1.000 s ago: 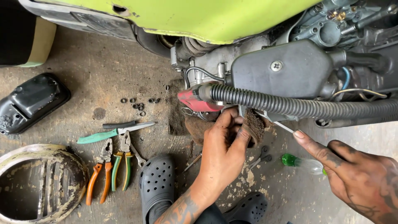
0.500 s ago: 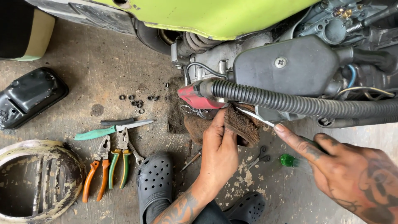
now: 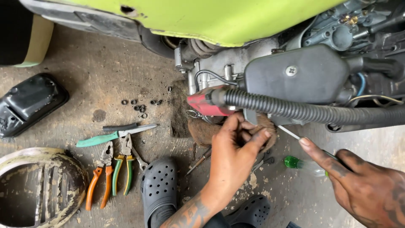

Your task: The person is sitting on the floor repairing a green scooter's engine. They use a screwdriver to adjust components near the carburetor and a rag to wipe parts, with various tools like pliers and wrenches visible on the floor.

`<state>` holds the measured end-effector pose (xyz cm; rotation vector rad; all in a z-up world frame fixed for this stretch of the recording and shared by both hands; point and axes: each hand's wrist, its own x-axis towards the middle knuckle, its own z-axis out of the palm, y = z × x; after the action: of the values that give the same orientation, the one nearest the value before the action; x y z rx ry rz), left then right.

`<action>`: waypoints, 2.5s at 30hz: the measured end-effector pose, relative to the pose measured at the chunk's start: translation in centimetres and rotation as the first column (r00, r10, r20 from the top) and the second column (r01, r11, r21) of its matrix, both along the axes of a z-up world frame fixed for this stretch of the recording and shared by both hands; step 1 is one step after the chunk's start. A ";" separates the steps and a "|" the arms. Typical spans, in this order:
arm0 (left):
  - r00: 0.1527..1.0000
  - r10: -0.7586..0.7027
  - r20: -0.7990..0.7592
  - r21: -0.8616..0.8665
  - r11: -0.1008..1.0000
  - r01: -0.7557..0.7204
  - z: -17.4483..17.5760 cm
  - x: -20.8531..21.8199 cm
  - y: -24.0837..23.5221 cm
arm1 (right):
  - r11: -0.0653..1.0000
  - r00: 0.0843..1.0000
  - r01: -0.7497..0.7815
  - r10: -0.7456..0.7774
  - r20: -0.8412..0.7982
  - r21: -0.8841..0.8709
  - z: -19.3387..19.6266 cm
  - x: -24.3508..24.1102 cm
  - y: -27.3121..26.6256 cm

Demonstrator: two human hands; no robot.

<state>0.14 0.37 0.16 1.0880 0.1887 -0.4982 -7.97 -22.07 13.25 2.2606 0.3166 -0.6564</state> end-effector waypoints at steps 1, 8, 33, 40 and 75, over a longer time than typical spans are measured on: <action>1.000 -0.006 -0.010 0.010 1.000 0.006 0.1 0.0 0.0 | 0.997 0.996 -0.081 0.081 -0.045 0.004 0.1 -0.6 -0.5; 0.999 -0.041 -0.020 0.057 0.998 0.042 1.0 0.5 0.9 | 0.992 0.959 0.104 -0.120 -0.256 -0.077 0.1 -3.1 -4.5; 0.998 -0.011 0.061 0.056 0.998 0.007 -0.1 0.5 0.2 | 0.996 0.997 -0.006 -0.001 -0.078 -0.084 -0.2 0.4 2.2; 0.995 -0.020 0.098 0.106 0.994 0.009 0.9 0.5 -0.2 | 0.960 0.952 -0.227 0.254 -0.171 0.161 -1.4 -5.0 -4.9; 0.996 -0.060 0.065 0.126 0.991 0.052 0.3 0.3 0.5 | 0.971 0.988 0.149 -0.151 0.004 -0.185 -1.7 -4.4 -0.3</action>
<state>0.48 0.89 0.45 1.2330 0.1298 -0.5036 -12.33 -22.32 11.50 2.1168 0.0847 -0.7443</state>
